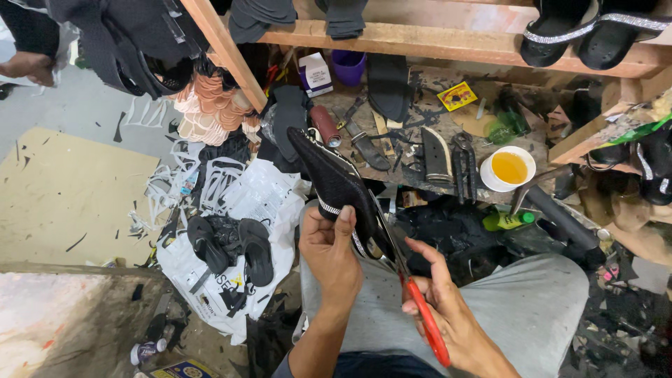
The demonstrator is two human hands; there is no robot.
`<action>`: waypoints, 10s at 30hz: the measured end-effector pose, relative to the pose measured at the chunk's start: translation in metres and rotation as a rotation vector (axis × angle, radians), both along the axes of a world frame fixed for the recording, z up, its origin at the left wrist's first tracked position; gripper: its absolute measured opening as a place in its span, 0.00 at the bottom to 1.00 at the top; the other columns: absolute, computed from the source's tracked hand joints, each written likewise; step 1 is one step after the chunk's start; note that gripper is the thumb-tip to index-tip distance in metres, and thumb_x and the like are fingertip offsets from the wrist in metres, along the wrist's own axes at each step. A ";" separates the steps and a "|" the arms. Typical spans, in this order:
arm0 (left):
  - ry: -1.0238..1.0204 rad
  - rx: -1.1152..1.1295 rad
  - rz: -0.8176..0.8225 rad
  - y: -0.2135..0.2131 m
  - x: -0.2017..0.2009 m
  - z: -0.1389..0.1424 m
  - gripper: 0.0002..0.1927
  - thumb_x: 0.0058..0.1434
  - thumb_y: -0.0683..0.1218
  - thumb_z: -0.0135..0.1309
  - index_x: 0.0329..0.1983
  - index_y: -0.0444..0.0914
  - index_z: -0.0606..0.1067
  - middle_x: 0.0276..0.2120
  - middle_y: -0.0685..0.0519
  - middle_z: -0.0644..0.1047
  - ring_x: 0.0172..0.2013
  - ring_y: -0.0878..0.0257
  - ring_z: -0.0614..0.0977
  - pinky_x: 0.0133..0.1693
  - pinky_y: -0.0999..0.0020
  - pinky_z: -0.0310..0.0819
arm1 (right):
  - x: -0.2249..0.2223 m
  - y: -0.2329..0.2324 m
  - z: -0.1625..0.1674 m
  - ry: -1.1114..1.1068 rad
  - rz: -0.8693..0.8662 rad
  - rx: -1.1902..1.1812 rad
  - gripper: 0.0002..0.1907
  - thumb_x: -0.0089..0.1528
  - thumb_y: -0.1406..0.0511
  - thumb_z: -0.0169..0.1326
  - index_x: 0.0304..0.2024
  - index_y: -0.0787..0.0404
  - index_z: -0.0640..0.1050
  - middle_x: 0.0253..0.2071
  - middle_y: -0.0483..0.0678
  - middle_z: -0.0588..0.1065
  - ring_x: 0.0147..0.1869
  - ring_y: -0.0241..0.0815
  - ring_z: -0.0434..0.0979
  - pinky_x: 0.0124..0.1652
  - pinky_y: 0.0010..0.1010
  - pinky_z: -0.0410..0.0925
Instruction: The person sits on the floor and applies a substance to the sole of a black slip-on shoe using their fingers. They repeatedly rub the substance into the sole, turn the shoe over, and place it on a nearby shelf before picking up another shoe to repeat the process.
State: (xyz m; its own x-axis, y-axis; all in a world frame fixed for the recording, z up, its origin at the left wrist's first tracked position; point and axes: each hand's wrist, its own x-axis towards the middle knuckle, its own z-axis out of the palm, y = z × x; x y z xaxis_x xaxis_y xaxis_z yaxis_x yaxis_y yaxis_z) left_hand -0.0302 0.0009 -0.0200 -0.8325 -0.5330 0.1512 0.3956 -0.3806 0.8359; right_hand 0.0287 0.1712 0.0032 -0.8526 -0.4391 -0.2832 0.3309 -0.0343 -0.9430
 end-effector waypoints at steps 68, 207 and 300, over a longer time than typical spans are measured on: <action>-0.244 0.519 -0.696 -0.005 0.021 0.012 0.23 0.70 0.57 0.50 0.56 0.34 0.73 0.43 0.47 0.82 0.37 0.58 0.85 0.42 0.62 0.83 | -0.150 0.134 -0.041 0.833 -0.417 1.109 0.27 0.75 0.46 0.47 0.40 0.59 0.84 0.43 0.52 0.76 0.50 0.54 0.71 0.55 0.42 0.65; -0.159 -0.018 -0.301 0.026 0.000 0.014 0.21 0.79 0.53 0.40 0.43 0.33 0.77 0.33 0.59 0.76 0.32 0.76 0.72 0.33 0.77 0.69 | -0.008 -0.020 0.041 1.095 -0.277 0.896 0.33 0.68 0.41 0.34 0.67 0.47 0.73 0.77 0.60 0.50 0.79 0.67 0.43 0.70 0.62 0.40; 0.319 0.098 -0.508 0.020 -0.004 -0.031 0.30 0.65 0.52 0.65 0.64 0.36 0.69 0.64 0.47 0.65 0.66 0.57 0.69 0.69 0.61 0.64 | -0.044 0.023 -0.039 -0.436 -0.308 -0.843 0.40 0.56 0.74 0.53 0.71 0.62 0.59 0.53 0.51 0.77 0.51 0.42 0.79 0.54 0.41 0.68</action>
State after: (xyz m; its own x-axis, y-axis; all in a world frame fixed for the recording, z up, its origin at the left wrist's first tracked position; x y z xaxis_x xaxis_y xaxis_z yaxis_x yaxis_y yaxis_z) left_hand -0.0339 0.0209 -0.0514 -0.9081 -0.1049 0.4055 0.3695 -0.6564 0.6577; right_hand -0.0151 0.1944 -0.0354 -0.8587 -0.4181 -0.2962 0.5067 -0.7791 -0.3691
